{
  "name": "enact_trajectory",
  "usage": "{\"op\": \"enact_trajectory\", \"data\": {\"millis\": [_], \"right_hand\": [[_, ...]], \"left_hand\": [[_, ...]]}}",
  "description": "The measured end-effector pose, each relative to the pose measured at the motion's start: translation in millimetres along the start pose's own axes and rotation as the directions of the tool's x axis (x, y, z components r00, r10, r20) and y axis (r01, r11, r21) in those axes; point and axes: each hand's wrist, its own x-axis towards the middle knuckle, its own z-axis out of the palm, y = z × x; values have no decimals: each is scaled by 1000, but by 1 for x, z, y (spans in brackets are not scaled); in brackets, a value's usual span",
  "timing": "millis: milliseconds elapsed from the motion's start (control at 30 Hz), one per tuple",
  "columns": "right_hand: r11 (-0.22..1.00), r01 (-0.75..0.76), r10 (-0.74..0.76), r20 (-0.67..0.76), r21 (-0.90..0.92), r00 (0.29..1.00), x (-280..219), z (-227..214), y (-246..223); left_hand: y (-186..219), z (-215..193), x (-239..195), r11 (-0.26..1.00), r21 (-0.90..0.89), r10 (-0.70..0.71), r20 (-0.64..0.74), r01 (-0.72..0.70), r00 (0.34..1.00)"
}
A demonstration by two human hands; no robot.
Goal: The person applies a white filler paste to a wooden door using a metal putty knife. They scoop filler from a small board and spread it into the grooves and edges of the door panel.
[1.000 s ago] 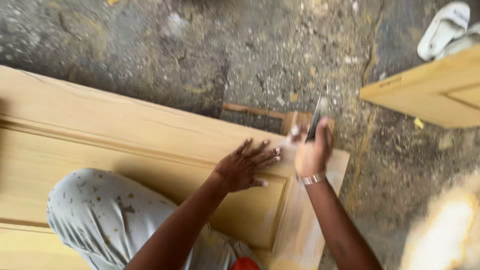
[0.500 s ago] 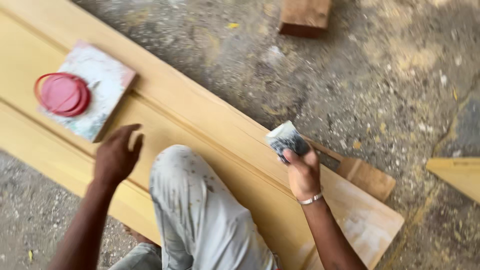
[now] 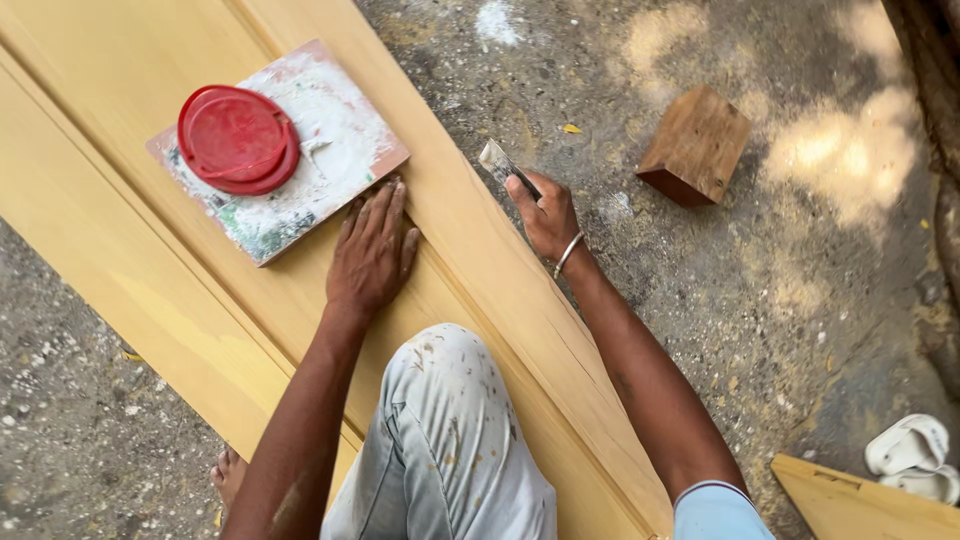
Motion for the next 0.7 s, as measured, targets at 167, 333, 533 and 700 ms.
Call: {"op": "enact_trajectory", "data": {"millis": [167, 333, 533, 700], "right_hand": [[937, 310, -327, -92, -159, 941, 37, 24, -3], [958, 224, -215, 66, -179, 974, 49, 27, -26], [747, 535, -459, 277, -395, 844, 45, 28, -13], [520, 570, -191, 564, -636, 803, 49, 10, 1]], "left_hand": [[-2, 4, 4, 998, -50, -51, -80, 47, 995], [-4, 1, 7, 991, -111, -94, -159, 76, 983], [-11, -8, 3, 931, -364, -140, -248, 41, 959], [-12, -10, 5, 927, -372, -138, -255, 35, 957]]}}
